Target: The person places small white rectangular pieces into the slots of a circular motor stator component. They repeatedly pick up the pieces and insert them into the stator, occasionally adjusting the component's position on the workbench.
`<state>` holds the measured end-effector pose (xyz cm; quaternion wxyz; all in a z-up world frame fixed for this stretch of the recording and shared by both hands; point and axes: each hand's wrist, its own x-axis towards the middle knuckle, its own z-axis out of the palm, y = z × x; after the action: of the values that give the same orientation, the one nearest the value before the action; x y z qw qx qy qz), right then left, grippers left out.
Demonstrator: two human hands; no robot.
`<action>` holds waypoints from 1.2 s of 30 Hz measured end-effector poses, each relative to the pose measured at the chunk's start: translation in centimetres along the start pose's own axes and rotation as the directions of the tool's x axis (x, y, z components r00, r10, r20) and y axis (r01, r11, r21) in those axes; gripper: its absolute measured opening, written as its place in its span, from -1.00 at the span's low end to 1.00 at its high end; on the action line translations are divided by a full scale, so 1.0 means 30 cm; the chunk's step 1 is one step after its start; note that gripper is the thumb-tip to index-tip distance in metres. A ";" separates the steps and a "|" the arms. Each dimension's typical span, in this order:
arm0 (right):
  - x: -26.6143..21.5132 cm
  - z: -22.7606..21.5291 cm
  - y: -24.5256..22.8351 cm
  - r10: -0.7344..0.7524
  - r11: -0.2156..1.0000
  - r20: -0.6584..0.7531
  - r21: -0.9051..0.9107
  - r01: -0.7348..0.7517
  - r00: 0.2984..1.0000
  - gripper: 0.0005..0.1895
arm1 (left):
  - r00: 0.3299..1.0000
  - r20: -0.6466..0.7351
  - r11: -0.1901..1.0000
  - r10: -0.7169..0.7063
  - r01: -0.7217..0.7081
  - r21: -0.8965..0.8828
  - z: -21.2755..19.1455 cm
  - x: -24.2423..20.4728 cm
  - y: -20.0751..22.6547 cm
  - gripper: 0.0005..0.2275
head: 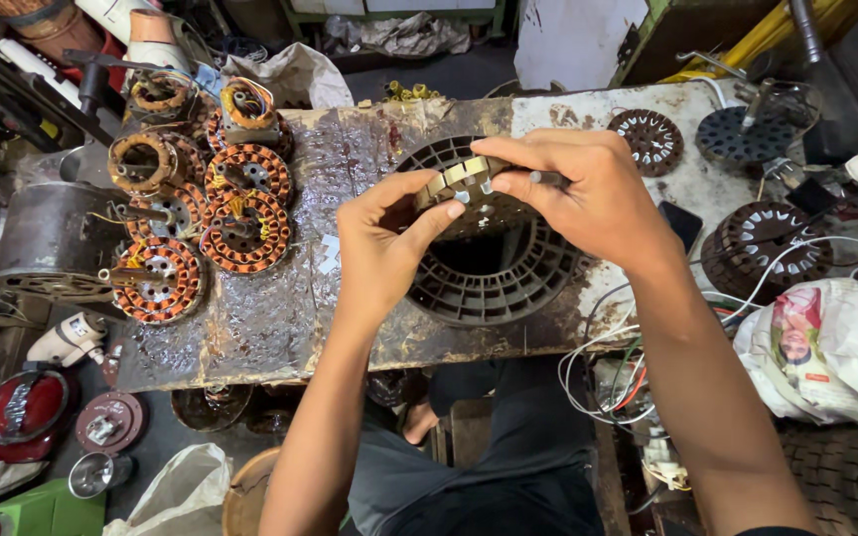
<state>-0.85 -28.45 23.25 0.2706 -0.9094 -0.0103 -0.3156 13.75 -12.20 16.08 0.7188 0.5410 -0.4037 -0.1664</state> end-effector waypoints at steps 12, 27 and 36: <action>-0.011 0.000 -0.007 0.007 1.000 -0.007 0.016 -0.007 1.000 -0.68 | 0.995 0.030 0.993 -0.092 0.094 -0.066 -0.011 0.018 -0.040 -0.78; 0.006 -0.032 0.004 0.030 0.998 -0.001 -0.061 -0.030 1.000 -0.61 | 0.894 -0.410 0.975 0.181 -0.106 0.198 -0.241 -0.083 -0.079 -0.84; -0.021 -0.044 0.013 0.035 0.997 -0.015 -0.069 -0.036 0.999 -0.60 | 0.990 -0.141 0.273 0.023 0.129 0.953 -0.429 -0.175 -0.592 -0.78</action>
<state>-2.02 -29.35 23.55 0.2444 -0.9162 0.0187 -0.3170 23.81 -6.75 -3.36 0.2658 0.8870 -0.3578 0.1209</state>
